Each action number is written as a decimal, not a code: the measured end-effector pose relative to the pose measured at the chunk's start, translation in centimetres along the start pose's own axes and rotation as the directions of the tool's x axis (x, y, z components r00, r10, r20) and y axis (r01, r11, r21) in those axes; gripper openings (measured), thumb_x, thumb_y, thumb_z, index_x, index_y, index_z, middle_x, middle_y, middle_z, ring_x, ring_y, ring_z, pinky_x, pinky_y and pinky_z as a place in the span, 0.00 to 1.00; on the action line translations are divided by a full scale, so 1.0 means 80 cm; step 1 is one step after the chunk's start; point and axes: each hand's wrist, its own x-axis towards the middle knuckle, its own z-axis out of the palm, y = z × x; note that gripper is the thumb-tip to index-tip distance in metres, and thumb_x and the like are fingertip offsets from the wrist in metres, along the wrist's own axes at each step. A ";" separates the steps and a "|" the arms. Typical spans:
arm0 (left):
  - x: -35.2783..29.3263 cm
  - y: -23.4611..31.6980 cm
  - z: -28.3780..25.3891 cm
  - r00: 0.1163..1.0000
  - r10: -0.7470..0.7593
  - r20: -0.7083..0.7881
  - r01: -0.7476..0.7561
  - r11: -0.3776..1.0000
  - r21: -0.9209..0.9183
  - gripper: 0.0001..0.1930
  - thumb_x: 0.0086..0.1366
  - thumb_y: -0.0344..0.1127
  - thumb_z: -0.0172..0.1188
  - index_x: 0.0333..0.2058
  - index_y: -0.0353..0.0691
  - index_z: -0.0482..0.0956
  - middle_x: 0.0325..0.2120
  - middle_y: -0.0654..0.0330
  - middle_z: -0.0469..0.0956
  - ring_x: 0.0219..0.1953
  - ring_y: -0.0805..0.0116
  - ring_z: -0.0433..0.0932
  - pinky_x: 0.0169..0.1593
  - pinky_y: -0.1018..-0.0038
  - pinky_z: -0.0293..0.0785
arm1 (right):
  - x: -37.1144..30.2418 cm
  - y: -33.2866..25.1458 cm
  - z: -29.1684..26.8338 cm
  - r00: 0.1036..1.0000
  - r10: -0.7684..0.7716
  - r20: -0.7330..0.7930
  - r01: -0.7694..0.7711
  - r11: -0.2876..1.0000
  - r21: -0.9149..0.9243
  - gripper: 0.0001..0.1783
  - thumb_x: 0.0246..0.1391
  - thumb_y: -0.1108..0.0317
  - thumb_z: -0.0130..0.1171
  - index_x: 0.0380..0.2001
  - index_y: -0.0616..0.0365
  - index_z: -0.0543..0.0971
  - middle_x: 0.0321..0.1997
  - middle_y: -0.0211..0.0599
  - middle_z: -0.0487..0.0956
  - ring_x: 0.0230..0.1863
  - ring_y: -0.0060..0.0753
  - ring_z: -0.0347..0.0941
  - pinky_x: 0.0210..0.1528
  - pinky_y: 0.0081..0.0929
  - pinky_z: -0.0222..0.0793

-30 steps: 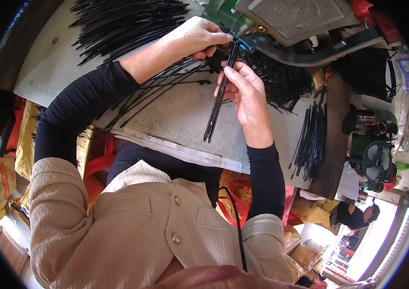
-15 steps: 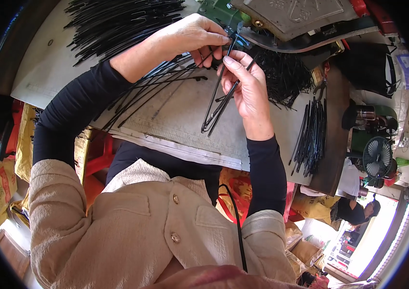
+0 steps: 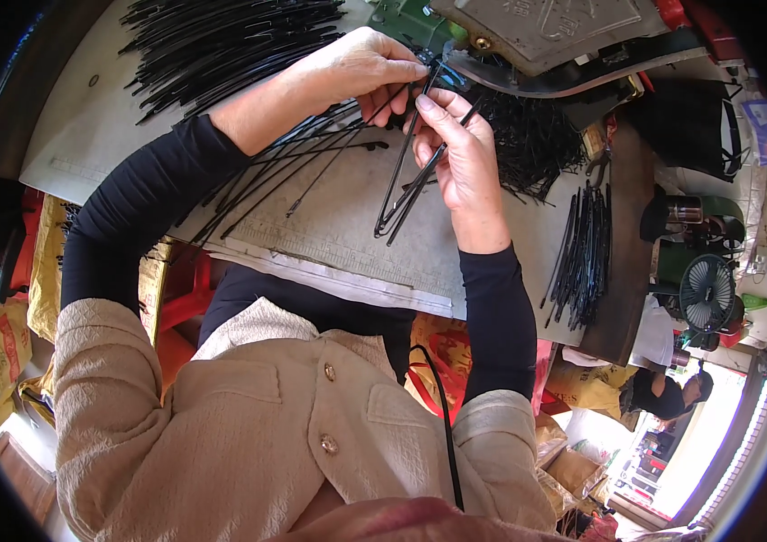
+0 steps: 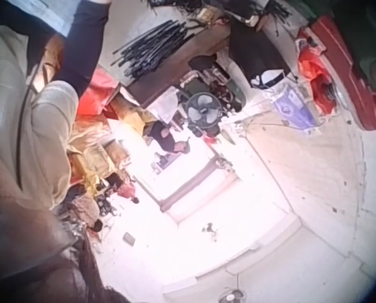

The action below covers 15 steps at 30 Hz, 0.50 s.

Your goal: The person assembles black plastic strips by hand, then processes the assembled bundles through a machine.

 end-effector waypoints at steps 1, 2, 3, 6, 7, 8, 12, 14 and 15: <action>0.000 0.000 0.000 1.000 -0.008 -0.007 0.008 1.000 0.006 0.16 0.68 0.41 0.51 0.26 0.36 0.76 0.15 0.65 0.73 0.12 0.77 0.73 0.16 0.84 0.67 | 0.000 0.000 0.001 1.000 0.001 -0.001 -0.001 1.000 -0.002 0.09 0.55 0.70 0.58 0.37 0.64 0.74 0.28 0.36 0.77 0.21 0.18 0.69 0.21 0.13 0.62; 0.000 0.001 0.001 1.000 -0.015 -0.014 0.015 1.000 0.012 0.16 0.68 0.41 0.51 0.26 0.36 0.77 0.14 0.64 0.73 0.12 0.77 0.73 0.16 0.84 0.67 | 0.000 0.000 0.002 1.000 0.002 -0.003 -0.002 1.000 0.002 0.09 0.55 0.69 0.58 0.36 0.64 0.74 0.28 0.36 0.77 0.20 0.18 0.68 0.21 0.13 0.62; 0.000 0.003 0.001 1.000 -0.014 -0.012 0.015 1.000 0.011 0.16 0.68 0.41 0.51 0.26 0.36 0.77 0.14 0.64 0.73 0.12 0.77 0.73 0.16 0.84 0.67 | 0.000 -0.001 0.003 1.000 0.002 -0.005 -0.002 1.000 0.006 0.10 0.55 0.68 0.57 0.36 0.64 0.74 0.27 0.36 0.77 0.20 0.18 0.68 0.21 0.13 0.62; -0.003 0.006 0.002 0.997 -0.071 -0.032 0.071 0.998 -0.001 0.16 0.68 0.40 0.51 0.26 0.35 0.77 0.14 0.64 0.73 0.12 0.77 0.72 0.16 0.84 0.66 | 0.001 0.001 0.006 0.999 0.020 0.044 -0.024 0.995 0.099 0.10 0.56 0.66 0.56 0.34 0.63 0.75 0.27 0.35 0.77 0.19 0.19 0.68 0.20 0.13 0.62; -0.003 0.005 0.003 0.997 -0.060 -0.038 0.060 0.998 -0.002 0.16 0.67 0.40 0.51 0.27 0.35 0.77 0.14 0.64 0.73 0.12 0.77 0.72 0.16 0.83 0.66 | 0.001 0.001 0.007 0.999 0.021 0.044 -0.025 0.995 0.099 0.10 0.56 0.66 0.56 0.34 0.63 0.75 0.27 0.35 0.77 0.19 0.19 0.68 0.20 0.13 0.62; -0.004 0.005 0.003 0.998 -0.051 -0.044 0.051 0.999 -0.002 0.15 0.67 0.40 0.52 0.27 0.35 0.78 0.13 0.64 0.72 0.12 0.77 0.72 0.16 0.83 0.66 | 0.000 0.002 0.008 0.999 0.016 0.029 -0.018 0.997 0.082 0.10 0.56 0.64 0.56 0.34 0.62 0.75 0.26 0.34 0.76 0.18 0.19 0.67 0.19 0.16 0.62; -0.003 0.001 0.003 0.997 -0.061 -0.045 0.061 0.998 0.005 0.16 0.68 0.41 0.52 0.28 0.35 0.78 0.13 0.64 0.72 0.11 0.78 0.71 0.15 0.84 0.66 | -0.002 0.007 0.010 0.998 0.050 0.039 -0.054 0.991 0.125 0.12 0.57 0.61 0.56 0.34 0.60 0.76 0.27 0.33 0.76 0.18 0.20 0.68 0.18 0.18 0.64; -0.004 -0.004 0.004 0.999 0.009 -0.042 -0.007 0.999 0.033 0.16 0.68 0.41 0.52 0.29 0.34 0.79 0.11 0.65 0.71 0.10 0.79 0.70 0.14 0.85 0.65 | -0.004 0.007 0.013 0.998 0.039 0.053 -0.046 0.991 0.126 0.11 0.57 0.62 0.55 0.33 0.59 0.76 0.28 0.33 0.77 0.19 0.18 0.69 0.21 0.16 0.65; 0.000 -0.005 0.002 0.999 -0.001 -0.037 0.002 0.999 0.032 0.16 0.68 0.41 0.52 0.29 0.34 0.79 0.11 0.65 0.71 0.10 0.79 0.70 0.14 0.85 0.65 | -0.003 0.006 0.015 0.997 0.026 0.071 -0.034 0.992 0.124 0.10 0.57 0.62 0.55 0.32 0.57 0.76 0.28 0.32 0.77 0.20 0.17 0.70 0.23 0.13 0.67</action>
